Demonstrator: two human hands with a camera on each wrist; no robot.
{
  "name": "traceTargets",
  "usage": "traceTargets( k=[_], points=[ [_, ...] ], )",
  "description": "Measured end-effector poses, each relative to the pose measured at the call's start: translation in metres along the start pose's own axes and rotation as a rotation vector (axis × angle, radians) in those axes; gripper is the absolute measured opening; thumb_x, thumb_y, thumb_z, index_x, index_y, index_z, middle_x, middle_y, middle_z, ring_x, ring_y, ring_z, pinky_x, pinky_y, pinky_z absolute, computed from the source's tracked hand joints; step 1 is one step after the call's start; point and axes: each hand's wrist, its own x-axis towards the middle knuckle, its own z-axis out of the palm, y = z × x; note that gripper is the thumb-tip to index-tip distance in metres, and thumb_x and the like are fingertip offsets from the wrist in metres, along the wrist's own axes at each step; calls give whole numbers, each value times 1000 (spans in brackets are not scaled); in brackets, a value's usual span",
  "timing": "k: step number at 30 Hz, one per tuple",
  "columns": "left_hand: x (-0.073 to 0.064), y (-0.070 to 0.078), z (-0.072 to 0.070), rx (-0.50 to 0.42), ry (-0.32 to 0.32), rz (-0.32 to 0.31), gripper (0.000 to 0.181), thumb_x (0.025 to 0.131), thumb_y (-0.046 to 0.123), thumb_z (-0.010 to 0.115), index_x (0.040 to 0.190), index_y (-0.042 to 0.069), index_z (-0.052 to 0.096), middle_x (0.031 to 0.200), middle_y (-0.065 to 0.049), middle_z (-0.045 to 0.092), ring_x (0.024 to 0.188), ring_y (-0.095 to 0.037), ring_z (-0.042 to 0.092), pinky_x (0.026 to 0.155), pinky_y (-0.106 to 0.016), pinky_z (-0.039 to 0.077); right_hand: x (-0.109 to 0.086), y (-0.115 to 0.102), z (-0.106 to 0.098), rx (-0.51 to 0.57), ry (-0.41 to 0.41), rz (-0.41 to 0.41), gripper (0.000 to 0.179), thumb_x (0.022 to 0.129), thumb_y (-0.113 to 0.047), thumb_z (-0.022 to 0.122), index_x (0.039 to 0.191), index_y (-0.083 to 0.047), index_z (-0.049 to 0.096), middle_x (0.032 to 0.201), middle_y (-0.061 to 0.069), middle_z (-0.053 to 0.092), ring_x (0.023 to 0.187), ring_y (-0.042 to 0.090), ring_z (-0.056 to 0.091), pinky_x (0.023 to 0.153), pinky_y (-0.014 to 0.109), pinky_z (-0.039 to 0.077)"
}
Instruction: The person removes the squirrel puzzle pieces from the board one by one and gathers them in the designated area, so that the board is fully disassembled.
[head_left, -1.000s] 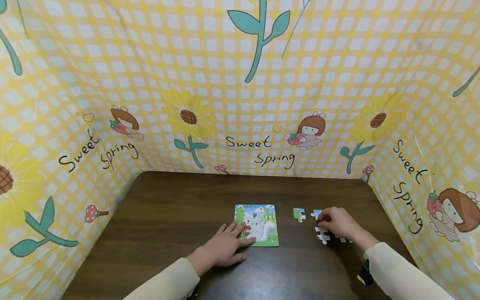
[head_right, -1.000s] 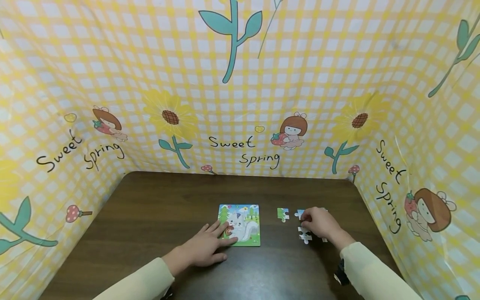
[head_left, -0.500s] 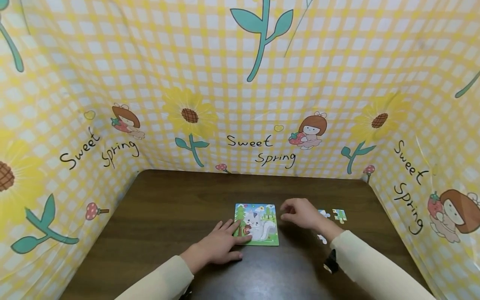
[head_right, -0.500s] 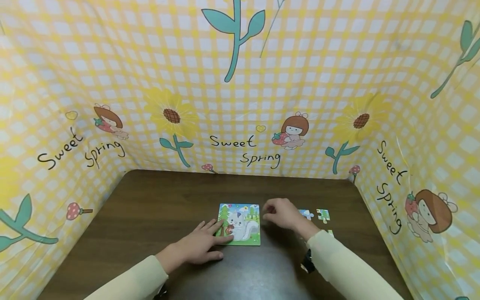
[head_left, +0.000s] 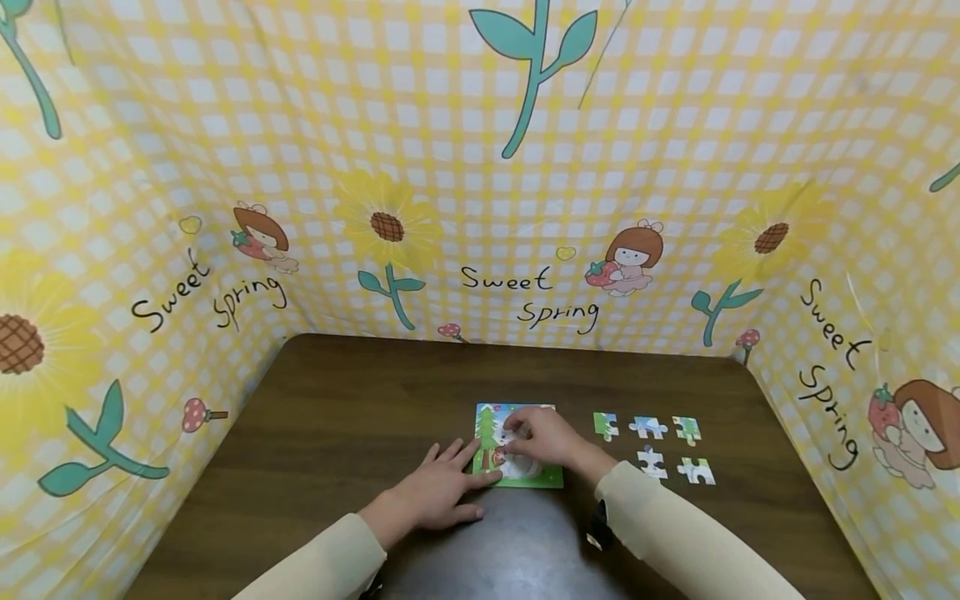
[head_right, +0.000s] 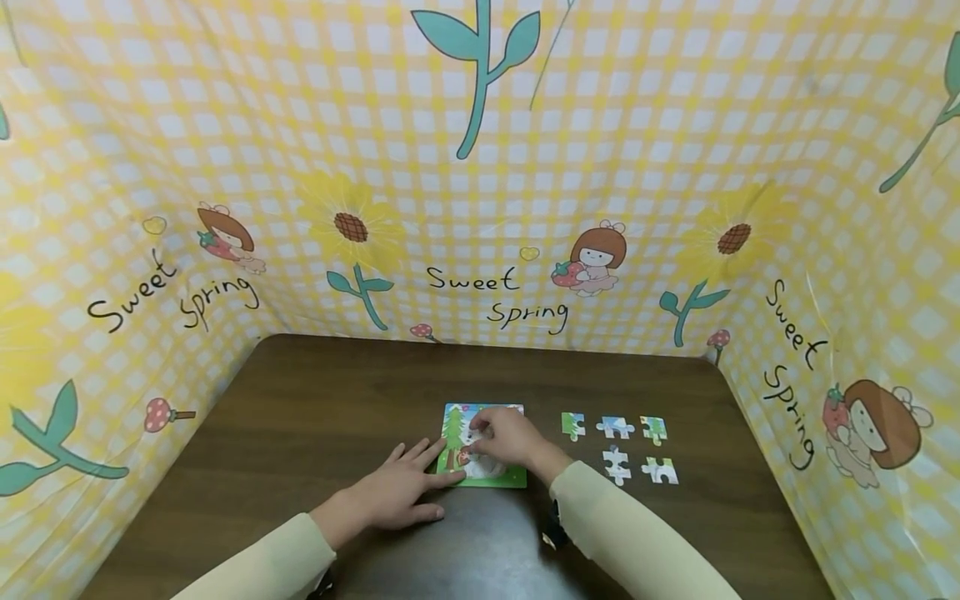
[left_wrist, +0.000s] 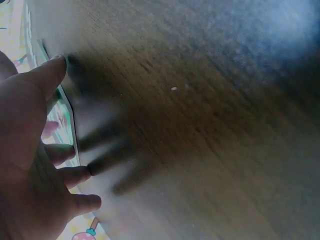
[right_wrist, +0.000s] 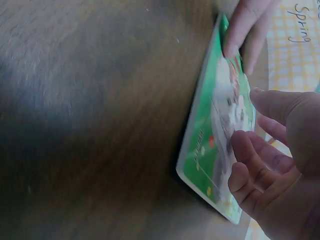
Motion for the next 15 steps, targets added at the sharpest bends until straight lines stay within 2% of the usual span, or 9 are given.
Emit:
traceTargets(
  k=[5, 15],
  points=[
    [1, -1, 1, 5, 3, -6, 59, 101, 56, 58, 156, 47, 40, 170, -16, 21, 154, -46, 24, 112, -71, 31, 4, -3, 3, -2, -8, -3, 35, 94, -29, 77, 124, -12, 72, 119, 5, 73, 103, 21, 69, 83, 40, 57],
    [3, -4, 10, 2, -1, -9, 60, 102, 57, 55, 157, 50, 34, 171, -15, 16, 155, -45, 22, 112, -71, 32, 9, -6, 6, -16, -33, 5, 35, 93, -24, 78, 124, -9, 72, 115, 5, 73, 104, 22, 69, 84, 39, 57]
  ],
)
